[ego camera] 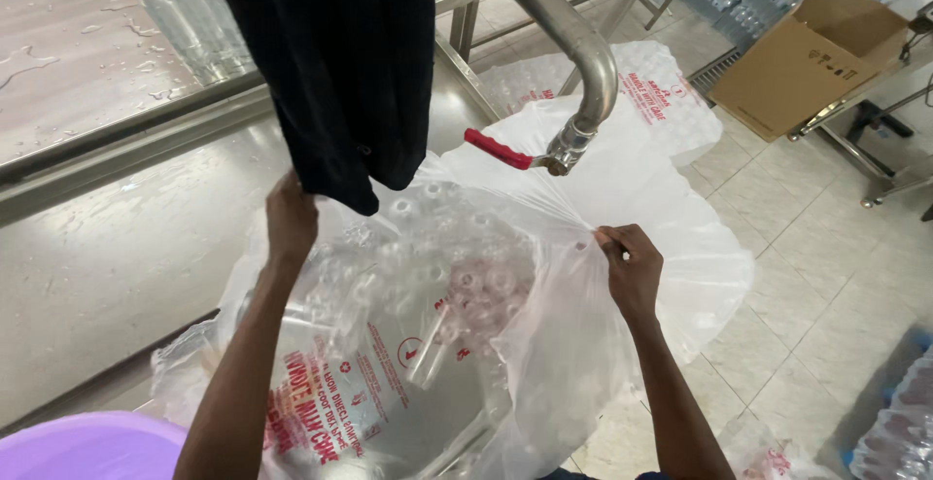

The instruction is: The person picks up empty plastic bottles from a large bag, places them into a purple basin filled with water to rinse them, and then lines the rinsed bottles up on a stainless steel surface.

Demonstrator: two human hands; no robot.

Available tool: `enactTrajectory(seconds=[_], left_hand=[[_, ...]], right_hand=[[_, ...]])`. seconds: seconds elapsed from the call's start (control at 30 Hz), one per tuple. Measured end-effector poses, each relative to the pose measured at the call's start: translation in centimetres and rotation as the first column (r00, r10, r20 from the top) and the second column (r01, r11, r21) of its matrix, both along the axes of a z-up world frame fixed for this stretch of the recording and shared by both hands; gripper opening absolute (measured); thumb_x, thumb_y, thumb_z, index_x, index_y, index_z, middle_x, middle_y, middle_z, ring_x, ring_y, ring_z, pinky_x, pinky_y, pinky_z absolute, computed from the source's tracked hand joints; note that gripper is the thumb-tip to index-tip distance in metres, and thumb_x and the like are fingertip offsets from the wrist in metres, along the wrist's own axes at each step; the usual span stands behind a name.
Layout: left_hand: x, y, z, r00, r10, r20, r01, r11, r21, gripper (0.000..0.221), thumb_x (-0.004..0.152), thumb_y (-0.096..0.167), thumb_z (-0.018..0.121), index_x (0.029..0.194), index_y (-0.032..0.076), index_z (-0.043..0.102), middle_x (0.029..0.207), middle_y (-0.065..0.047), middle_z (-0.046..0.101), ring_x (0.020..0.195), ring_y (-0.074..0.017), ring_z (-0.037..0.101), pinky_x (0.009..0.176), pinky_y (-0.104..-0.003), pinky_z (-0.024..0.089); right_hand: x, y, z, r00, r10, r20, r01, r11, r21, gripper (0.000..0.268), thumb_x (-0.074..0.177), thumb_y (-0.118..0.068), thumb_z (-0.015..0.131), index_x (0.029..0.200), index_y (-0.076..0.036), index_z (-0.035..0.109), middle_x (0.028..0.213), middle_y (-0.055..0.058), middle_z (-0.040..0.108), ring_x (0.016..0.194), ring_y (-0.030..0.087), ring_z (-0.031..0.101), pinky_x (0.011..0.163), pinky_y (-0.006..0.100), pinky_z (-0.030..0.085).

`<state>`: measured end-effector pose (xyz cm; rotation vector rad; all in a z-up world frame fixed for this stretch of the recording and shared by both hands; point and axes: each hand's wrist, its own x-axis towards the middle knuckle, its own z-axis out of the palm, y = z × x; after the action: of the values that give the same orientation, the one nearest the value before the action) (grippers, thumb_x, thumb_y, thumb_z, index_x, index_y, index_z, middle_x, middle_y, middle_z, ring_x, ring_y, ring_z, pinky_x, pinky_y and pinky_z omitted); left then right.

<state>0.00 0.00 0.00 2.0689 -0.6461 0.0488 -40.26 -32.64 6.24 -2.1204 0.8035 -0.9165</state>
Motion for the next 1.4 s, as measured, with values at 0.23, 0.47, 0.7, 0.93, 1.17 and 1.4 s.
enactTrajectory(seconds=[0.23,0.47,0.7,0.93,1.17,1.4], left_hand=[[3.2,9.4,2.6,0.991,0.076,0.112,-0.066,0.994,-0.087,0.009,0.118,0.005,0.064,0.127,0.005,0.065,0.114,-0.02,0.073,0.115,-0.0438,0.074,0.094,-0.056,0.062],[0.6,15.9,0.4,0.998,0.061,0.032,-0.061,0.998,0.024,0.036,0.112,0.023,0.072,0.14,0.003,0.061,0.133,-0.026,0.069,0.129,-0.048,0.066,0.108,-0.06,0.053],[-9.1,25.0,1.2,0.989,0.094,-0.116,-0.077,0.987,0.143,0.08,0.106,0.025,0.072,0.166,-0.011,0.034,0.169,-0.043,0.023,0.15,-0.0658,0.034,0.123,-0.073,0.038],[-23.7,35.4,0.0,0.916,0.225,-0.332,-0.267,0.96,-0.084,0.069,0.106,0.02,0.072,0.162,-0.009,0.043,0.161,-0.035,0.046,0.148,-0.0561,0.046,0.117,-0.059,0.05],[-36.4,40.2,-3.5,0.725,0.291,-0.624,-0.505,0.841,-0.195,0.046,0.101,0.023,0.067,0.144,0.009,0.064,0.146,-0.01,0.075,0.131,-0.0239,0.074,0.106,-0.038,0.061],[-41.3,42.6,-2.5,0.52,0.315,-0.794,-0.653,0.746,-0.132,0.035,0.1,0.016,0.069,0.133,0.008,0.077,0.14,-0.008,0.08,0.128,-0.0248,0.077,0.105,-0.043,0.066]], right_hand=[[5.0,5.6,0.3,0.993,0.087,0.08,-0.083,0.995,-0.052,0.011,0.111,-0.014,0.079,0.112,-0.004,0.082,0.094,0.012,0.069,0.082,0.019,0.062,0.077,0.036,0.055],[7.8,5.5,-4.6,0.992,0.123,-0.009,-0.123,0.984,-0.125,0.011,0.115,-0.011,0.075,0.118,-0.001,0.079,0.102,0.016,0.07,0.094,0.031,0.07,0.081,0.041,0.058],[5.0,2.6,-12.1,0.771,0.178,-0.611,-0.307,0.945,-0.113,0.029,0.111,-0.033,0.072,0.129,-0.011,0.078,0.119,0.016,0.072,0.112,0.04,0.073,0.093,0.055,0.062],[5.1,10.7,-7.3,0.89,0.143,-0.433,-0.365,0.793,-0.488,0.048,0.107,-0.03,0.079,0.146,-0.003,0.072,0.133,0.021,0.062,0.125,0.044,0.064,0.109,0.052,0.054],[12.7,29.3,-1.4,0.257,0.747,-0.613,-0.756,0.551,0.354,0.054,0.106,-0.045,0.058,0.152,-0.017,0.062,0.15,0.007,0.067,0.124,0.025,0.072,0.103,0.044,0.058],[33.1,33.2,-2.8,-0.088,0.799,-0.595,-0.9,0.193,0.392,0.03,0.113,-0.026,0.058,0.133,-0.013,0.075,0.123,0.01,0.083,0.103,0.02,0.081,0.093,0.034,0.069]])
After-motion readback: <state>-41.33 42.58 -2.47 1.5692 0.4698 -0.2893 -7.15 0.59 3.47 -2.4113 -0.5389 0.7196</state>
